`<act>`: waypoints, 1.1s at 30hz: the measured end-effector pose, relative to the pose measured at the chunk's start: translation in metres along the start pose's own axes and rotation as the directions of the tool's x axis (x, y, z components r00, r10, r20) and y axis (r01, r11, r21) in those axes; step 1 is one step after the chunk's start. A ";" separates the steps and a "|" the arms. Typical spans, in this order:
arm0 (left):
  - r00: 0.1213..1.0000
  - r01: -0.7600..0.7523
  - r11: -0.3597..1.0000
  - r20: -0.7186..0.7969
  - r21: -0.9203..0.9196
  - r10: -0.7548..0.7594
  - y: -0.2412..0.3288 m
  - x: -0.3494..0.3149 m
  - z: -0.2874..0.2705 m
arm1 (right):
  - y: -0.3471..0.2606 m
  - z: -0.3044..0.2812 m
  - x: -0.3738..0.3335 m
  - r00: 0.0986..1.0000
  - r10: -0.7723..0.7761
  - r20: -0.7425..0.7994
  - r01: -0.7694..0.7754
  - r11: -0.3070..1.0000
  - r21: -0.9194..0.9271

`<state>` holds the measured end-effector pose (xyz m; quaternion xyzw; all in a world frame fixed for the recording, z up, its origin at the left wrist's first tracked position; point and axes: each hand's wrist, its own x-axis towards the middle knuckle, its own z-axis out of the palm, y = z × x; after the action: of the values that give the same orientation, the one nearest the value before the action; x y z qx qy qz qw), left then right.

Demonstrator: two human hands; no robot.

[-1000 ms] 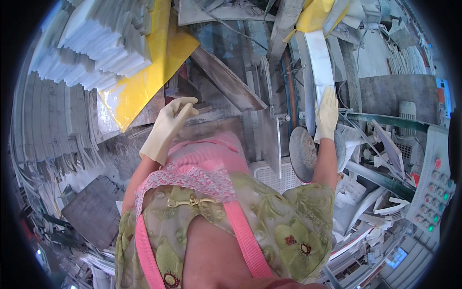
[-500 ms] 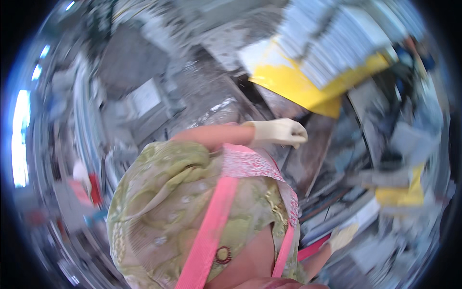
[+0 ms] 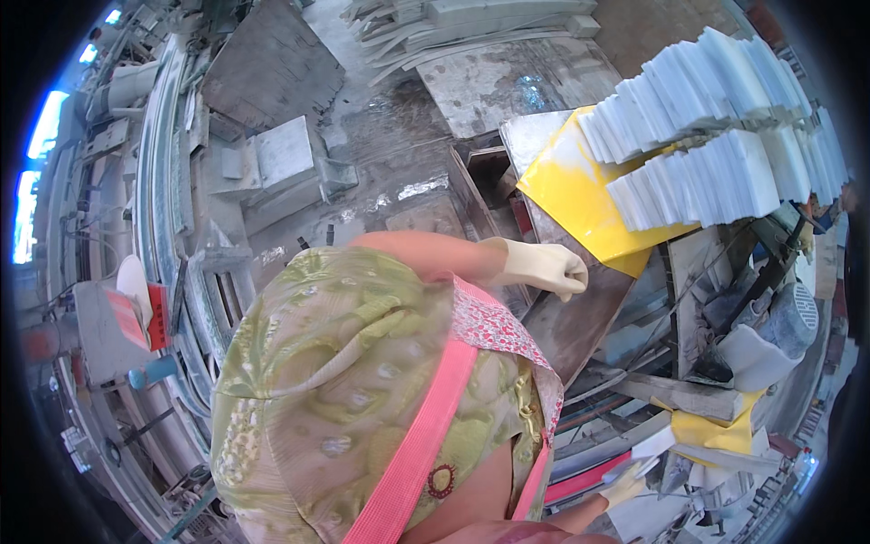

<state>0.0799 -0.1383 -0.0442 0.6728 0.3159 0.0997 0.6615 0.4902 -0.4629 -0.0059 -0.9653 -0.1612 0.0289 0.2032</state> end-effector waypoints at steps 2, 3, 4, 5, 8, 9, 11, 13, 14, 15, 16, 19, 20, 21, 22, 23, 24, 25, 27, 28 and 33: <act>0.999 0.021 1.000 0.038 0.014 -0.021 -0.005 0.009 -0.007 | -0.046 0.003 -0.031 0.999 -0.012 0.032 0.003 0.962 0.273; 0.998 0.030 0.999 0.063 0.023 -0.031 -0.006 0.015 -0.010 | -0.074 0.012 -0.051 0.987 -0.148 0.061 0.114 0.916 0.385; 0.998 -0.041 0.995 0.042 0.090 0.037 -0.008 0.018 -0.013 | -0.106 0.027 -0.073 0.970 -0.235 0.065 0.176 0.858 0.483; 0.995 -0.096 0.982 0.028 0.161 0.093 -0.008 0.023 -0.018 | -0.143 0.040 -0.089 0.935 -0.308 0.177 0.165 0.819 0.550; 0.992 -0.107 0.922 -0.015 0.372 0.121 -0.007 0.029 -0.037 | -0.249 0.095 -0.137 0.839 -0.483 0.251 0.208 0.710 0.673; 1.000 -0.030 0.959 0.014 0.283 0.028 -0.006 0.031 -0.049 | -0.280 0.113 -0.151 0.838 -0.474 0.270 0.148 0.674 0.724; 0.966 -0.060 0.915 -0.209 0.399 0.154 -0.002 0.032 -0.070 | -0.331 0.148 -0.171 0.789 -0.549 0.276 0.152 0.609 0.778; 0.920 -0.101 0.930 -0.323 0.353 0.222 0.003 0.034 -0.094 | -0.367 0.180 -0.186 0.738 -0.638 0.220 0.236 0.550 0.801; 0.911 -0.070 0.936 -0.359 0.345 0.201 0.006 0.035 -0.103 | -0.385 0.200 -0.191 0.786 -0.583 0.205 0.295 0.646 0.704; 0.905 -0.038 0.922 -0.378 0.384 0.195 0.009 0.037 -0.112 | -0.392 0.214 -0.198 0.711 -0.677 0.191 0.206 0.460 0.864; 0.916 0.049 0.898 -0.378 0.437 0.134 0.012 0.039 -0.119 | -0.404 0.230 -0.203 0.776 -0.590 0.222 0.291 0.648 0.704; 0.918 0.171 0.855 -0.394 0.489 0.042 0.016 0.039 -0.120 | -0.406 0.245 -0.202 0.658 -0.701 0.274 0.642 0.713 0.281; 0.916 0.159 0.856 -0.397 0.492 0.058 0.015 0.038 -0.117 | -0.402 0.245 -0.201 0.630 -0.715 0.302 0.654 0.699 0.291; 0.911 0.170 0.852 -0.409 0.496 0.056 0.014 0.037 -0.112 | -0.396 0.241 -0.197 0.564 -0.750 0.345 0.606 0.660 0.445; 0.892 0.174 0.869 -0.448 0.463 0.060 0.013 0.038 -0.106 | -0.387 0.233 -0.189 0.489 -0.769 0.412 0.543 0.638 0.546; 0.867 0.204 0.878 -0.496 0.433 0.043 0.012 0.038 -0.100 | -0.379 0.226 -0.182 0.392 -0.814 0.430 0.461 0.578 0.674; 0.851 0.220 0.886 -0.524 0.408 0.030 0.011 0.040 -0.096 | -0.363 0.216 -0.178 0.372 -0.834 0.408 0.405 0.541 0.737; 0.837 0.241 0.874 -0.546 0.423 0.033 0.009 0.042 -0.093 | -0.344 0.204 -0.170 0.407 -0.831 0.379 0.390 0.534 0.750; 0.835 0.252 0.856 -0.548 0.451 0.043 0.005 0.047 -0.090 | -0.295 0.174 -0.145 0.530 -0.779 0.335 0.290 0.538 0.792; 0.824 0.244 0.851 -0.562 0.465 0.071 0.004 0.049 -0.089 | -0.266 0.154 -0.124 0.604 -0.748 0.277 0.387 0.579 0.718; 0.738 0.220 0.850 -0.651 0.480 0.177 0.002 0.048 -0.083 | -0.094 0.076 -0.037 0.978 -0.209 0.002 0.176 0.830 0.529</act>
<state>0.0725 -0.0424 -0.0470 0.7409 0.5562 0.2378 0.2919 0.4177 -0.3646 -0.0377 -0.8503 -0.2494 0.0799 0.4566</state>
